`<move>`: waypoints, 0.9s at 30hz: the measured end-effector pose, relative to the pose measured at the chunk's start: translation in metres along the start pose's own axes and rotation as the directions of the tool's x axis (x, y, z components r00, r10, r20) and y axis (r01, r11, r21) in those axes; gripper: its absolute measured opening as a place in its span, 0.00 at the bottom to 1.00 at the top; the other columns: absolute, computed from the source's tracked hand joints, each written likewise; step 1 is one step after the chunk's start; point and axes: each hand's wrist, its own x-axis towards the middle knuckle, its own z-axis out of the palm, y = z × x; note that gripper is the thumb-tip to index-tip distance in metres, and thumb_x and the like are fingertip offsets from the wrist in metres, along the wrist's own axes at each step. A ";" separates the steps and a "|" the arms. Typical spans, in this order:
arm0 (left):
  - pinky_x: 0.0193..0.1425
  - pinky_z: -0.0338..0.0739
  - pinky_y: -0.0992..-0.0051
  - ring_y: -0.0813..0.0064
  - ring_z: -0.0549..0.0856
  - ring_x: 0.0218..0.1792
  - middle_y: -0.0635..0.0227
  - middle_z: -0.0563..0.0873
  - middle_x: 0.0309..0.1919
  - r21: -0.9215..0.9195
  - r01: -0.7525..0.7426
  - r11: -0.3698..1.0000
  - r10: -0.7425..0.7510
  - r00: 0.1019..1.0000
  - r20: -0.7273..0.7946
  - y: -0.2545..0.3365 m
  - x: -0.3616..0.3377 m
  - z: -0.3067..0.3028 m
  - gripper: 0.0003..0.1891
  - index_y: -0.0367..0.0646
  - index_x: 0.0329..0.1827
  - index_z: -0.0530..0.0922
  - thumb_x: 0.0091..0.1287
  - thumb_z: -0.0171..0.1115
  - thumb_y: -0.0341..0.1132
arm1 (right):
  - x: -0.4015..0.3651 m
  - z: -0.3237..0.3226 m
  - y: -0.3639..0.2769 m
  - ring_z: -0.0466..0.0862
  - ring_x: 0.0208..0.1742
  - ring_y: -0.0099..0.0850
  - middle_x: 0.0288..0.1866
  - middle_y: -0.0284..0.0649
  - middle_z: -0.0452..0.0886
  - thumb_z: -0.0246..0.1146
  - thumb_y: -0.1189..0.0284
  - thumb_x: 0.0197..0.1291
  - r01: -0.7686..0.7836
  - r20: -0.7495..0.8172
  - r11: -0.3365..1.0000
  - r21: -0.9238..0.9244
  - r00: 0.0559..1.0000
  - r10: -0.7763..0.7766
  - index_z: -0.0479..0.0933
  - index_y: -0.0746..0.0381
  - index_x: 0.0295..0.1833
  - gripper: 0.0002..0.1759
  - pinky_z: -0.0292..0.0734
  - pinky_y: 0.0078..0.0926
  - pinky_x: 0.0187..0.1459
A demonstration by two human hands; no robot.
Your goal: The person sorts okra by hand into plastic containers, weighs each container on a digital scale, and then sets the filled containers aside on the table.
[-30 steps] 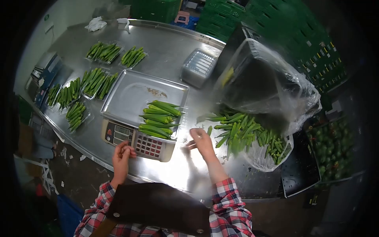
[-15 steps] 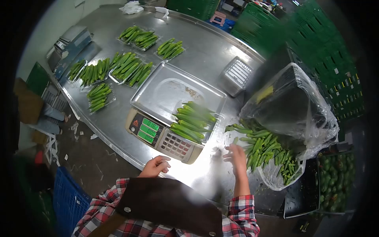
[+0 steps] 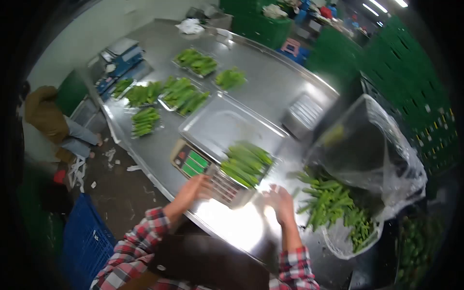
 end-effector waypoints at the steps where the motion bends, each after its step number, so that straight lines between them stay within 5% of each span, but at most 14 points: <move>1: 0.42 0.80 0.69 0.64 0.81 0.41 0.53 0.76 0.44 -0.064 0.058 0.996 -0.056 0.998 0.035 0.009 0.002 0.006 0.31 0.31 0.58 0.61 0.68 0.43 0.54 | -0.007 0.005 -0.007 0.80 0.27 0.27 0.36 0.43 0.78 0.56 0.73 0.58 -0.018 0.021 0.999 0.027 1.000 0.018 0.68 0.70 0.52 0.17 0.79 0.23 0.31; 3: 0.42 0.81 0.66 0.61 0.80 0.43 0.50 0.73 0.50 -0.157 0.179 0.971 -0.163 0.981 0.109 0.024 0.008 0.011 0.35 0.34 0.62 0.58 0.66 0.43 0.58 | -0.027 0.008 -0.015 0.80 0.28 0.29 0.37 0.46 0.78 0.55 0.74 0.59 -0.049 0.065 0.998 0.046 0.997 0.046 0.67 0.72 0.52 0.17 0.79 0.25 0.32; 6: 0.39 0.82 0.67 0.66 0.79 0.47 0.55 0.72 0.51 -0.257 0.196 0.946 -0.094 0.927 0.362 0.033 0.017 0.003 0.35 0.35 0.63 0.56 0.66 0.45 0.57 | -0.045 0.024 -0.025 0.80 0.27 0.32 0.37 0.49 0.78 0.52 0.76 0.60 -0.071 0.098 0.997 -0.005 0.993 0.071 0.65 0.75 0.53 0.18 0.80 0.28 0.32; 9: 0.37 0.82 0.68 0.70 0.79 0.46 0.62 0.73 0.51 -0.300 0.176 0.938 -0.093 0.958 0.271 0.032 0.011 -0.020 0.28 0.39 0.61 0.60 0.68 0.46 0.51 | -0.046 0.059 -0.042 0.81 0.28 0.33 0.39 0.50 0.78 0.52 0.76 0.61 -0.063 0.131 0.996 -0.071 0.989 0.072 0.64 0.76 0.54 0.18 0.81 0.29 0.31; 16: 0.36 0.81 0.62 0.66 0.82 0.40 0.61 0.77 0.45 -0.511 -0.043 0.859 0.080 0.995 0.052 0.074 0.017 -0.130 0.18 0.41 0.54 0.64 0.70 0.45 0.45 | -0.001 0.158 -0.066 0.81 0.30 0.34 0.43 0.50 0.78 0.54 0.71 0.62 0.058 0.210 0.994 -0.089 0.977 -0.038 0.65 0.73 0.56 0.20 0.80 0.27 0.32; 23: 0.40 0.78 0.64 0.68 0.79 0.46 0.65 0.77 0.48 -0.372 -0.453 0.810 0.353 0.883 -0.308 0.172 0.108 -0.263 0.17 0.44 0.53 0.68 0.68 0.48 0.45 | 0.046 0.161 -0.092 0.81 0.31 0.33 0.42 0.49 0.79 0.54 0.70 0.63 0.093 0.070 0.982 -0.164 0.994 -0.083 0.69 0.72 0.51 0.17 0.80 0.28 0.35; 27: 0.44 0.77 0.67 0.71 0.78 0.47 0.67 0.76 0.50 -0.405 -0.573 0.712 0.429 0.812 -0.396 0.207 0.211 -0.347 0.18 0.45 0.55 0.68 0.67 0.51 0.45 | 0.082 0.122 -0.110 0.81 0.33 0.29 0.37 0.45 0.80 0.53 0.72 0.63 0.236 -0.174 0.934 -0.269 0.942 -0.288 0.72 0.72 0.47 0.13 0.78 0.25 0.38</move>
